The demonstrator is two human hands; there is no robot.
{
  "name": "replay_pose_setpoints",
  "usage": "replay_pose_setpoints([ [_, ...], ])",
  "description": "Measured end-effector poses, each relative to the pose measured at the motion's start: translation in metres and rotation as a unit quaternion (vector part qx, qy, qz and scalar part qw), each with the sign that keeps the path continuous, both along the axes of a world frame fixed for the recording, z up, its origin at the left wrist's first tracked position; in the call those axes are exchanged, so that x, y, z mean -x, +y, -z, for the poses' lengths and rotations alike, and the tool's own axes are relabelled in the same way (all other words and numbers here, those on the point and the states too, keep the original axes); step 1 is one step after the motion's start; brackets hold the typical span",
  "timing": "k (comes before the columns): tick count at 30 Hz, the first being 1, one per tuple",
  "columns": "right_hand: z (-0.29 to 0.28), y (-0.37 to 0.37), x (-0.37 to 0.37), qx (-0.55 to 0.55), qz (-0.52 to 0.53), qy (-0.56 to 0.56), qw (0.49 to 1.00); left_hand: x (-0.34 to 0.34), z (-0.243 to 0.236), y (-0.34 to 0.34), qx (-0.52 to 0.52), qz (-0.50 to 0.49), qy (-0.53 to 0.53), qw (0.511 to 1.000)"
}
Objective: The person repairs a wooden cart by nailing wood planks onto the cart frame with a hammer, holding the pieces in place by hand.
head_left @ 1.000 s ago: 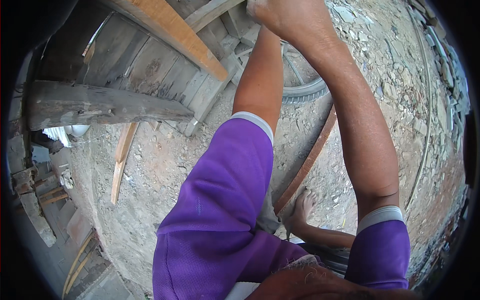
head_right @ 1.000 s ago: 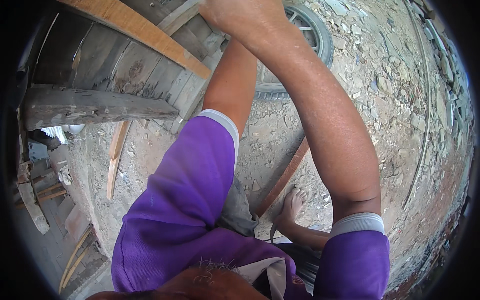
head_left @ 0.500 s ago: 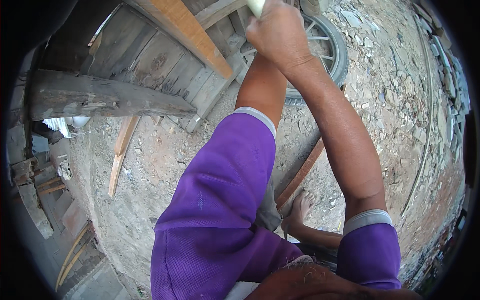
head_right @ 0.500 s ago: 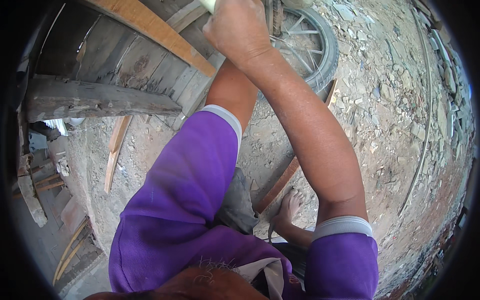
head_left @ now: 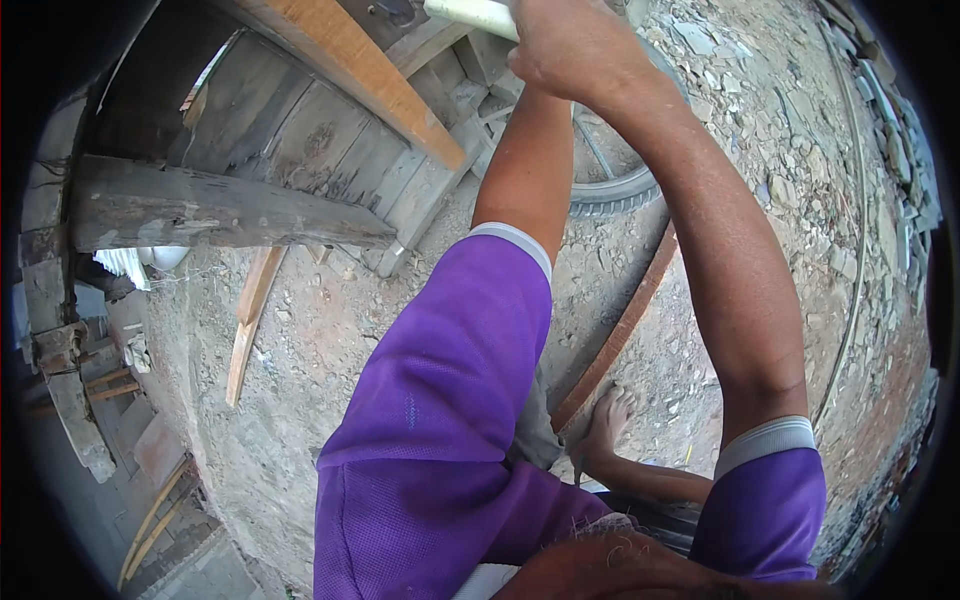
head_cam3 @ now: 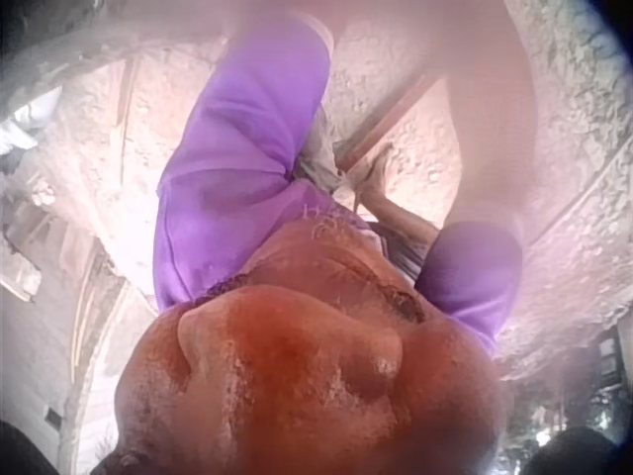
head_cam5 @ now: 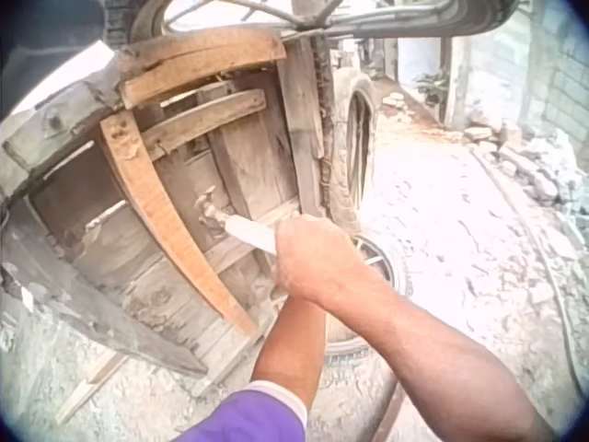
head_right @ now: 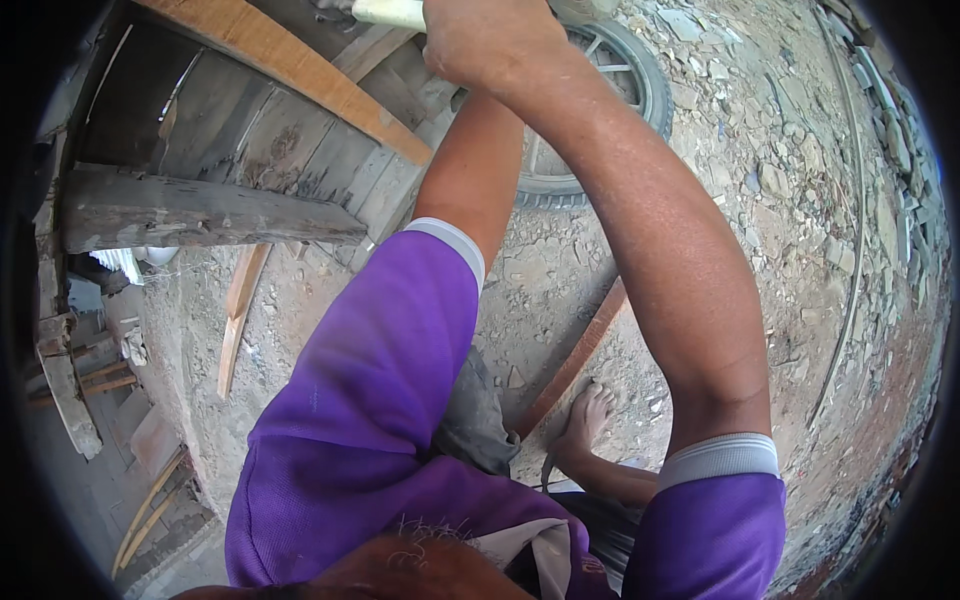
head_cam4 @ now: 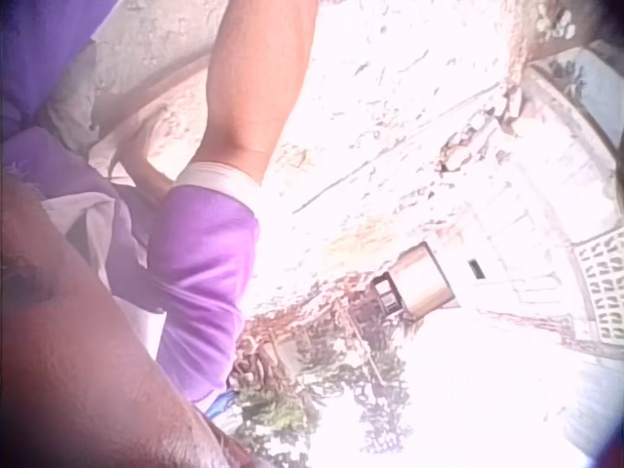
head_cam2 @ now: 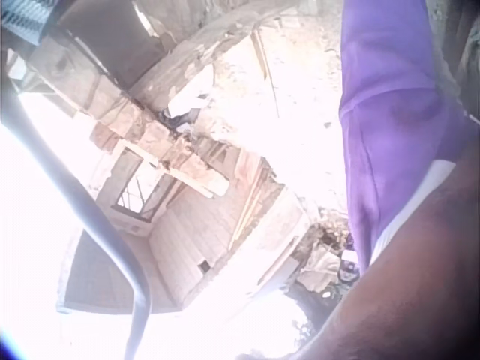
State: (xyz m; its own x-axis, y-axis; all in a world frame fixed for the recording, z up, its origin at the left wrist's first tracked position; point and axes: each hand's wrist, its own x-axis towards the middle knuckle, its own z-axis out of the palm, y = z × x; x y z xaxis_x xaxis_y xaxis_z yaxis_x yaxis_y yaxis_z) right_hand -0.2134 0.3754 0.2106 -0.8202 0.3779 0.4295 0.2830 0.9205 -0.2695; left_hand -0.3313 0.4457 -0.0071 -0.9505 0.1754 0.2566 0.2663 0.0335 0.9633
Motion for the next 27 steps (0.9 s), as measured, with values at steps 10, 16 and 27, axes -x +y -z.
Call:
replay_pose_setpoints([
  [10,0.035,0.005,-0.009,0.026,0.046,-0.092,0.994,0.004,-0.005,0.011,0.000,-0.001,0.003,1.000],
  [16,-0.003,-0.005,-0.011,0.125,0.097,0.107,0.982,0.000,-0.034,0.037,-0.008,0.018,0.014,1.000],
  [27,0.036,-0.006,-0.102,0.280,0.203,0.009,0.938,0.023,-0.021,0.039,0.020,-0.041,-0.041,0.998],
])
